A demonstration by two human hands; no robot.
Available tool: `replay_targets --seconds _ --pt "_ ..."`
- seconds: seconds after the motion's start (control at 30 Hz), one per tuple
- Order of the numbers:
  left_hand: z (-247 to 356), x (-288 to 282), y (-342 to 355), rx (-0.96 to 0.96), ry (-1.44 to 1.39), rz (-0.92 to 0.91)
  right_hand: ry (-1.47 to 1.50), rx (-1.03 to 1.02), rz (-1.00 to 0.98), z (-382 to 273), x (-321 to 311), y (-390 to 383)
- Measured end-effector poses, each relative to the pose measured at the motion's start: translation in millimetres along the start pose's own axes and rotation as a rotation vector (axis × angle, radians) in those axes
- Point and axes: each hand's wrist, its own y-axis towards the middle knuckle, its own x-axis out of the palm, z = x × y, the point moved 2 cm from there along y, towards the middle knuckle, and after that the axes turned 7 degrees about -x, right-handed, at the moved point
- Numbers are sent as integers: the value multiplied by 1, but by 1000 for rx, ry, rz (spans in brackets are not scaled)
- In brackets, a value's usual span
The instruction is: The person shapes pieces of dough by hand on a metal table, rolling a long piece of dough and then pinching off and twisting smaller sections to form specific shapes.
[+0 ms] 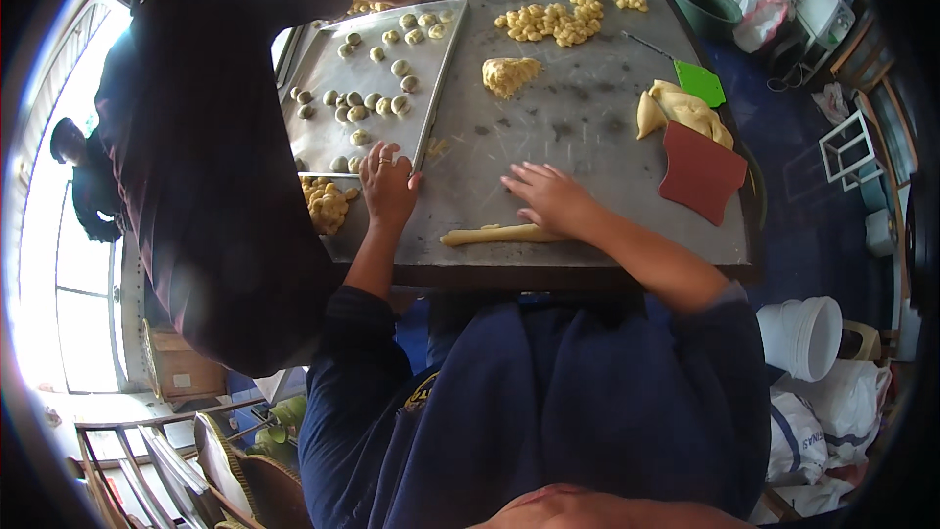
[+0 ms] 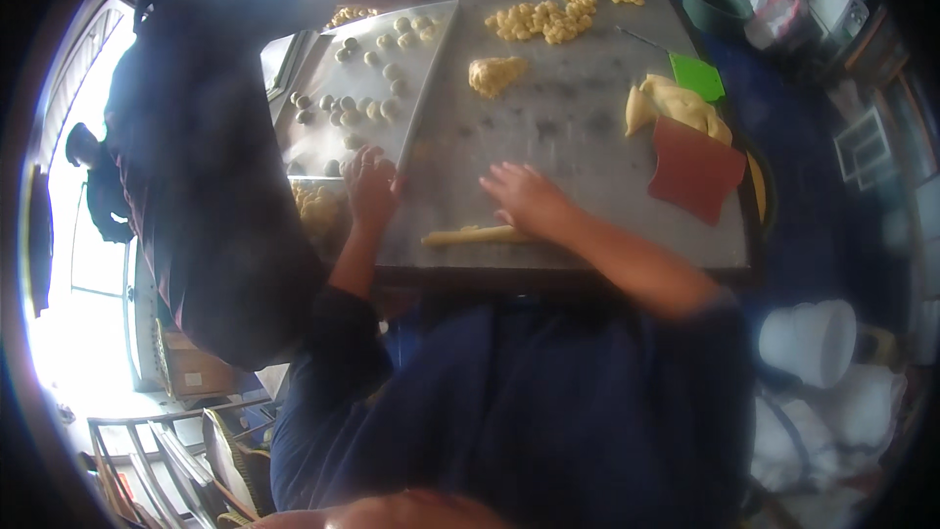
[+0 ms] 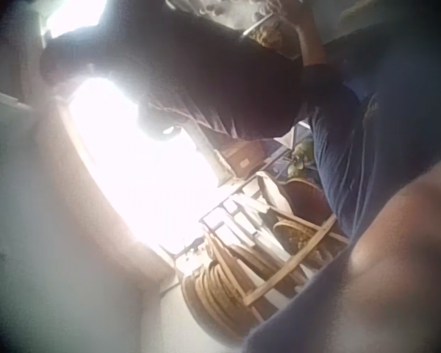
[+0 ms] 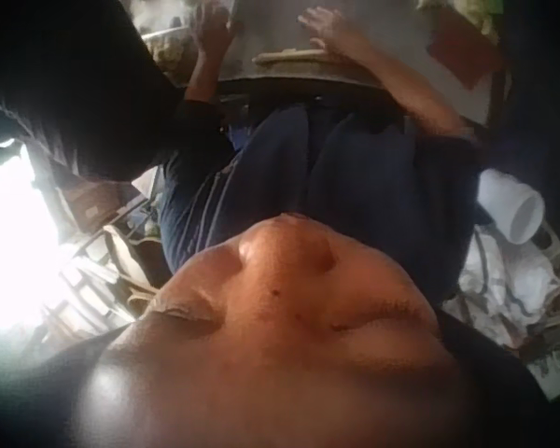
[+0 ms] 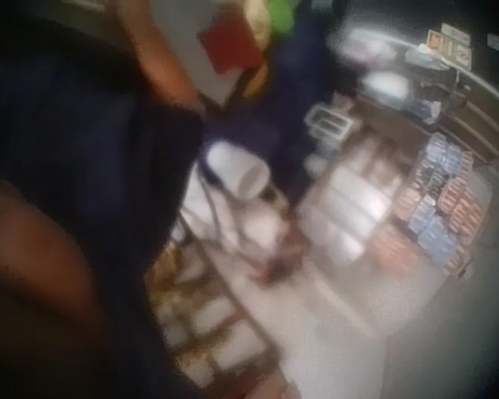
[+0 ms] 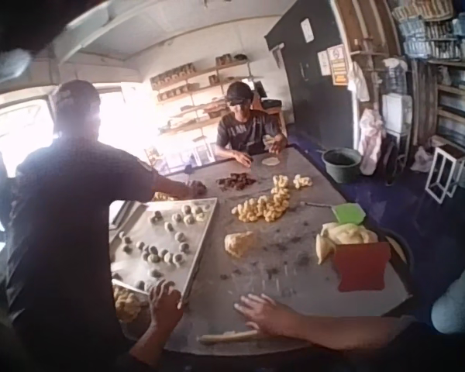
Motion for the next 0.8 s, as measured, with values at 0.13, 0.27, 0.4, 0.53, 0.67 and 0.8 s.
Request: replay_targets --seconds 0.13,0.27,0.4,0.53,0.67,0.8 --pt "1 7 0 49 -64 145 -26 -42 26 24 37 88" --pt "1 4 6 -10 -85 233 -64 68 11 41 40 148" --pt "-15 2 9 -29 -1 208 -78 53 -55 41 45 192" --pt "-15 12 8 -39 93 291 -11 -159 -282 52 72 232" --pt "-10 1 12 -40 38 205 -71 -56 -347 47 99 250" --pt "-17 -7 5 -49 64 225 -80 -278 -102 41 99 266"
